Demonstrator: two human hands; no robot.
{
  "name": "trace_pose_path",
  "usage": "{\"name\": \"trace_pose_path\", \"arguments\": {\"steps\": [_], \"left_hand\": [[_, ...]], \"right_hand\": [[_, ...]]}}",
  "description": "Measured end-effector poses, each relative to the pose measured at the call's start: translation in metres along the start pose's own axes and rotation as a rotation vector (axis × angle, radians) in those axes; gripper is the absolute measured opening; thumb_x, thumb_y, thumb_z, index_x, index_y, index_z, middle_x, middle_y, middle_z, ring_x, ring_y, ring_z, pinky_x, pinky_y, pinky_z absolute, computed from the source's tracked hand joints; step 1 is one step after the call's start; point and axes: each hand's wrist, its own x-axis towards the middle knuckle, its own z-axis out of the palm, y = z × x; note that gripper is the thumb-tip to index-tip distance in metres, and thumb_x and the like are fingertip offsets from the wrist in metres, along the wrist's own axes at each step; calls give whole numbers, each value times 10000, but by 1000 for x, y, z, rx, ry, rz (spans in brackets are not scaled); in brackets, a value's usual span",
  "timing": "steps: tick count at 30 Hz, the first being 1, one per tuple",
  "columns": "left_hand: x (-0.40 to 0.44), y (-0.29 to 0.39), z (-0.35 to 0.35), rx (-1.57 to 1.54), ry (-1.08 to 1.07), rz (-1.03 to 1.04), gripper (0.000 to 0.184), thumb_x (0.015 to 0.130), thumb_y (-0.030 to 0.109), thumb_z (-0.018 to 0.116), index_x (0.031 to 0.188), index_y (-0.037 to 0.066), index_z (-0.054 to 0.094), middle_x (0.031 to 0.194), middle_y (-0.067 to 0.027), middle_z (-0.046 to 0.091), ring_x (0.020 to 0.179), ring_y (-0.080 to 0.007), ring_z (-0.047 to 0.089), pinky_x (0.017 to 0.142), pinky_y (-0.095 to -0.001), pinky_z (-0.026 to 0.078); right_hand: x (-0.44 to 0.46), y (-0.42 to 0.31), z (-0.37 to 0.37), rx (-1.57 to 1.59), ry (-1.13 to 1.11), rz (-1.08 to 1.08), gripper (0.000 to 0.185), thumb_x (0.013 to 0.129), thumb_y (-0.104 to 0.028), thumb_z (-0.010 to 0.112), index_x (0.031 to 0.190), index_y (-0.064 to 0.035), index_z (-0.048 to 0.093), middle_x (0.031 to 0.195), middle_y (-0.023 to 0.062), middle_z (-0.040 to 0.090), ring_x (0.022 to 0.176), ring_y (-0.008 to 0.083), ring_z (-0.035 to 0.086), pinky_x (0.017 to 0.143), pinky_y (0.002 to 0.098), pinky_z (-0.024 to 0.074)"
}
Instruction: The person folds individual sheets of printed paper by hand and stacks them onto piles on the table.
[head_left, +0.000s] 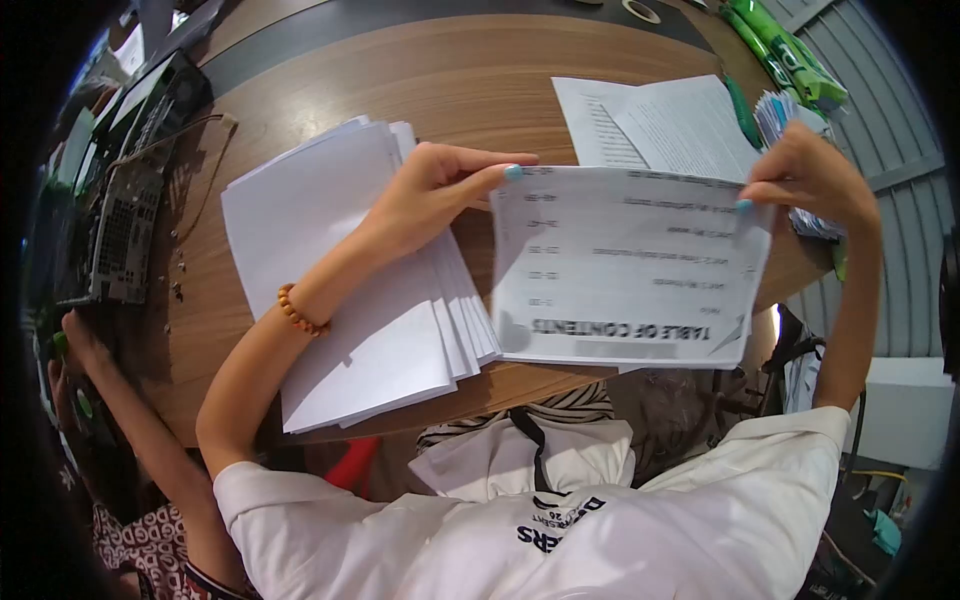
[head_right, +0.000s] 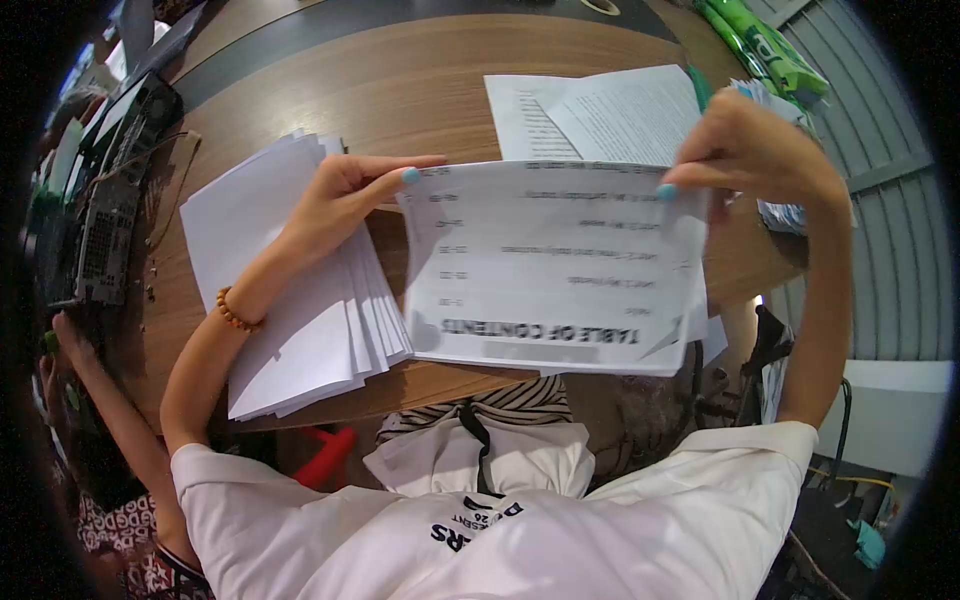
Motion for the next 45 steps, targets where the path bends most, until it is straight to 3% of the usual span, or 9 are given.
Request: {"name": "trace_pose_path", "arguments": {"steps": [5,10,13,21,25,29,33,37,45], "left_hand": [[1,9,1,-269,143,42,380,922,274,477,1152,-19,548,996,-158,643,967,-215,620,764,-288,511],[4,29,-20,-616,344,103,535,937,389,347,1245,-41,428,1135,-150,586,1094,-234,536,1012,-331,314],[5,38,-59,-918,633,240,489,937,347,338,1215,-36,463,1111,-129,601,1082,-214,530,927,-324,376],[-62,95,-166,-66,1450,695,402,925,261,292,1098,5,550,1097,-120,602,1037,-191,537,859,-346,389],[-60,83,-107,792,596,502,252,880,203,480,991,19,612,983,-87,633,807,-165,598,699,-268,440],[-41,58,-15,878,35,10,100,771,55,611,860,10,616,757,-81,613,673,-157,571,620,-278,449],[-41,40,-10,733,76,14,96,768,62,611,831,-10,599,734,-100,592,640,-171,550,600,-284,442],[-45,45,-13,708,80,13,111,784,70,604,814,-35,584,715,-101,586,632,-180,541,611,-287,444],[-35,66,-26,615,-42,-141,101,805,75,593,840,-16,618,743,-86,619,643,-149,559,615,-269,461]], "right_hand": [[-49,15,-46,183,206,44,313,872,-248,569,675,-8,614,517,63,574,395,82,561,313,150,423],[-14,51,-10,780,512,-143,270,902,-258,527,827,-5,584,524,29,550,327,13,457,282,139,365],[29,-18,38,1153,479,-28,277,851,-274,605,822,1,607,497,14,546,355,29,485,301,156,337],[73,-150,113,1531,30,-46,321,913,-204,498,916,110,563,723,193,641,581,201,650,480,237,514],[76,-167,128,1555,-104,-8,308,924,-212,476,914,88,545,784,196,639,607,210,656,487,231,517],[72,-164,133,1523,-304,31,321,928,-214,462,927,99,534,851,226,633,623,219,660,488,235,518],[45,-133,96,858,-68,42,312,903,-224,512,934,85,538,833,187,649,628,230,658,496,249,510],[45,-42,123,-511,940,70,426,858,-316,548,1059,60,546,1043,231,599,979,340,590,829,417,459],[46,13,145,-377,659,268,513,841,-348,555,1182,28,483,1237,219,484,1148,333,472,968,459,341]]}}
